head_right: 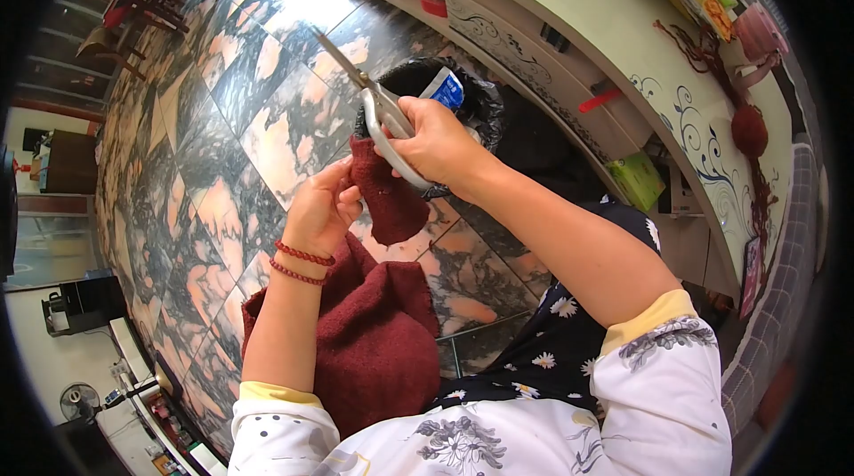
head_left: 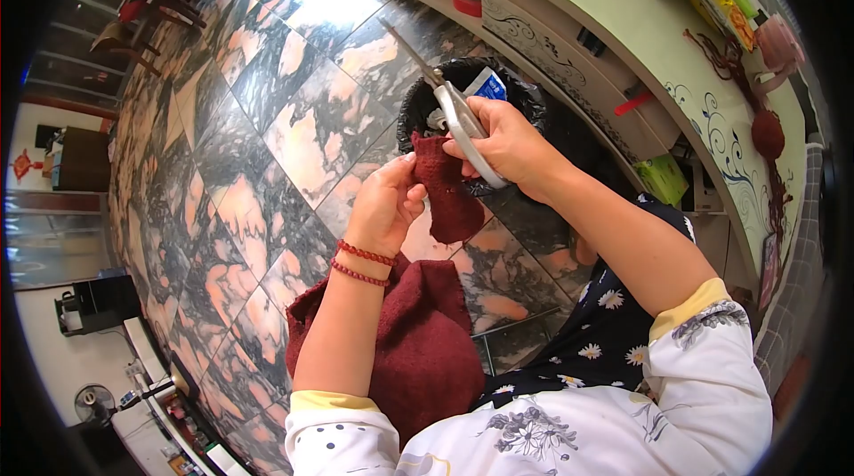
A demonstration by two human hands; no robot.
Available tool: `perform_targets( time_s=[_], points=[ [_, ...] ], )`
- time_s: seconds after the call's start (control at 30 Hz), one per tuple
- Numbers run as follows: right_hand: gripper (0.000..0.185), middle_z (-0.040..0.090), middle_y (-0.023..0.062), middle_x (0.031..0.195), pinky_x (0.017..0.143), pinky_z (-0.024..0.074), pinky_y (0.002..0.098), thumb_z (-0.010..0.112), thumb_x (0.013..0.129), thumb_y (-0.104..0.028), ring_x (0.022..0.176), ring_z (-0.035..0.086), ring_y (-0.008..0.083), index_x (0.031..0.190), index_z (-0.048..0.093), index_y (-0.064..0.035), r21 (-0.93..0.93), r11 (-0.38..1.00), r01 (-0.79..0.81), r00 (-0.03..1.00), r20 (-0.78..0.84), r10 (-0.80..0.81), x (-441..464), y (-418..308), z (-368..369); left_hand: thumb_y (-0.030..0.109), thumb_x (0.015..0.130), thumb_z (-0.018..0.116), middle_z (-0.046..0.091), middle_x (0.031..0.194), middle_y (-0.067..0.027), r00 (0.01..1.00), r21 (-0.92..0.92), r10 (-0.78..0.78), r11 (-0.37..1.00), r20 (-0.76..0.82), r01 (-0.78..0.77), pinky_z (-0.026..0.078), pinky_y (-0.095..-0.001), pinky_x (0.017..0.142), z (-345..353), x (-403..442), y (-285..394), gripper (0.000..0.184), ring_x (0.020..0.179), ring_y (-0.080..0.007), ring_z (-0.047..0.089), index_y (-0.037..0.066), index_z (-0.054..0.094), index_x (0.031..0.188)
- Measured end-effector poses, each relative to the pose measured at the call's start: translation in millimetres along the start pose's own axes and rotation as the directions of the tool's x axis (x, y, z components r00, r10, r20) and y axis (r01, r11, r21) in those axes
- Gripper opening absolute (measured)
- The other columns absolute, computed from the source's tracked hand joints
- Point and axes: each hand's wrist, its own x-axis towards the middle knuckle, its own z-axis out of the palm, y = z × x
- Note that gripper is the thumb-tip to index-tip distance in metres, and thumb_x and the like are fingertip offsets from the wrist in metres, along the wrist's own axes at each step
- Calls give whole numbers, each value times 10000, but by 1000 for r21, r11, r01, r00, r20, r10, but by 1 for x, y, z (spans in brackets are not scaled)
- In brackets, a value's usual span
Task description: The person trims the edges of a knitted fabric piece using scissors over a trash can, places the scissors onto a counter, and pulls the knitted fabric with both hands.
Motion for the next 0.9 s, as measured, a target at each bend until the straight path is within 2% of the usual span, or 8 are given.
perform_targets(
  time_s=[0.07, 0.13, 0.33, 0.9],
  points=[
    [178, 624, -2, 782, 578, 502, 219, 738, 873, -124, 632, 609, 72, 962, 594, -70, 15, 999, -41, 999, -19, 41, -1, 2, -4, 152, 1005, 549, 603, 843, -1, 996, 5, 44, 999, -75, -44, 385, -154, 504, 3, -2, 2, 127, 623, -53, 486, 40, 606, 993],
    [157, 619, 13, 749, 566, 508, 232, 720, 874, -104, 629, 630, 97, 948, 584, -79, 53, 994, -98, 994, -45, 101, 2, 5, -9, 150, 1004, 556, 598, 865, -6, 996, 12, 55, 998, -65, -55, 399, -154, 510, 2, -3, 3, 117, 654, -59, 504, 42, 602, 1002],
    [169, 605, 5, 737, 606, 509, 236, 735, 867, -134, 625, 604, 89, 927, 593, -66, 115, 987, -114, 991, -52, 120, 0, 3, -10, 152, 1005, 564, 585, 879, -9, 994, 15, 69, 998, -89, -68, 409, -159, 501, 4, -5, 2, 114, 682, -71, 526, 43, 593, 1014],
    [178, 604, 6, 761, 592, 512, 228, 721, 873, -132, 621, 608, 87, 964, 592, -48, 137, 980, -141, 985, -78, 153, 2, 6, -14, 144, 1005, 556, 585, 877, -11, 995, 19, 60, 998, -75, -58, 445, -163, 513, 2, -4, 2, 127, 683, -76, 551, 30, 587, 1050]
  ],
)
